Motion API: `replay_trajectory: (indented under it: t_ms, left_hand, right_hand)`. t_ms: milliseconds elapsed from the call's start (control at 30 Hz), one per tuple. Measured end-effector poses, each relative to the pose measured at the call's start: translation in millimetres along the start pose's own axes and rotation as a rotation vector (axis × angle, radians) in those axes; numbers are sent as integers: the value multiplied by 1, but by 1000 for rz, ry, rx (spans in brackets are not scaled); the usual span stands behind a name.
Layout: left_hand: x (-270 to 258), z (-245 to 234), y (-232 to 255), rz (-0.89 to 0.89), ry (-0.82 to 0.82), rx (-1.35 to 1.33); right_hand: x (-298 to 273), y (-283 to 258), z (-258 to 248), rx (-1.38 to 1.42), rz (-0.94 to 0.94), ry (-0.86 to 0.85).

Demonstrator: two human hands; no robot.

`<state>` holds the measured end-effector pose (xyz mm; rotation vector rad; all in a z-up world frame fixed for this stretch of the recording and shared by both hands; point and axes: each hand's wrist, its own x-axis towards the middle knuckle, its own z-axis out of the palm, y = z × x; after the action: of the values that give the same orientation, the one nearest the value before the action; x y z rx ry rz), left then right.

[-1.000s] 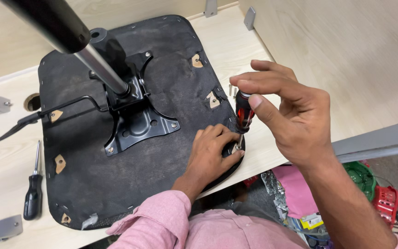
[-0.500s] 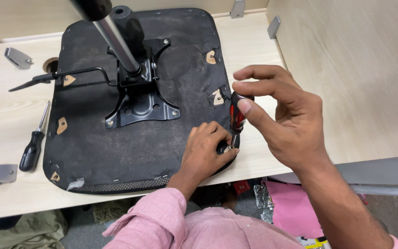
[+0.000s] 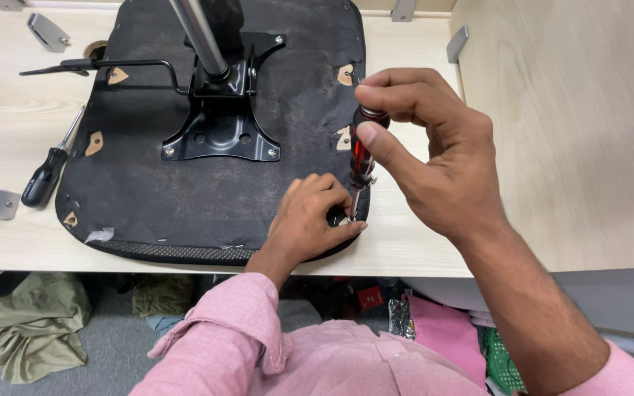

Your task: The person uses a screwdriver to tighten screws into the underside of an office chair seat, securing the seat to its metal base. The person works on multiple screw locations around the seat perimeter.

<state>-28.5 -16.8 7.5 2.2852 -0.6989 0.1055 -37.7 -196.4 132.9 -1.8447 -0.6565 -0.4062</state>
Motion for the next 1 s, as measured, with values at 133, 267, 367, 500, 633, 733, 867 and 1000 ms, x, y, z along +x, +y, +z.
replay_trajectory:
  t_ms: [133,267,367,500,633,733,867,1000]
  left_hand:
    - [-1,2,1,-27,5,0]
    - [1,-3,-1,-43,7,3]
    - [-1,0,-1,-49,24,-28]
    - [0,-1,-2,-74,15,-18]
    - [-2,0,-6,-16,54,-26]
    - [-2,-2,-6,-11,39,-49]
    - [0,-5,-5,-36,-6,-72]
    - [2,-6,-6,-35,-37,-72]
  right_hand:
    - [-5,-1,-6,142,34,-65]
    - [-7,1,-2,108,23,-67]
    - [-7,4,0,103,37,-55]
    - [-3,8,1,107,44,-56]
    - [-11,11,-2,54,19,2]
    - [-11,10,-4,-30,-20,73]
    - [-3,5,-9,-54,35,76]
    - [1,-4,-14,60,112,34]
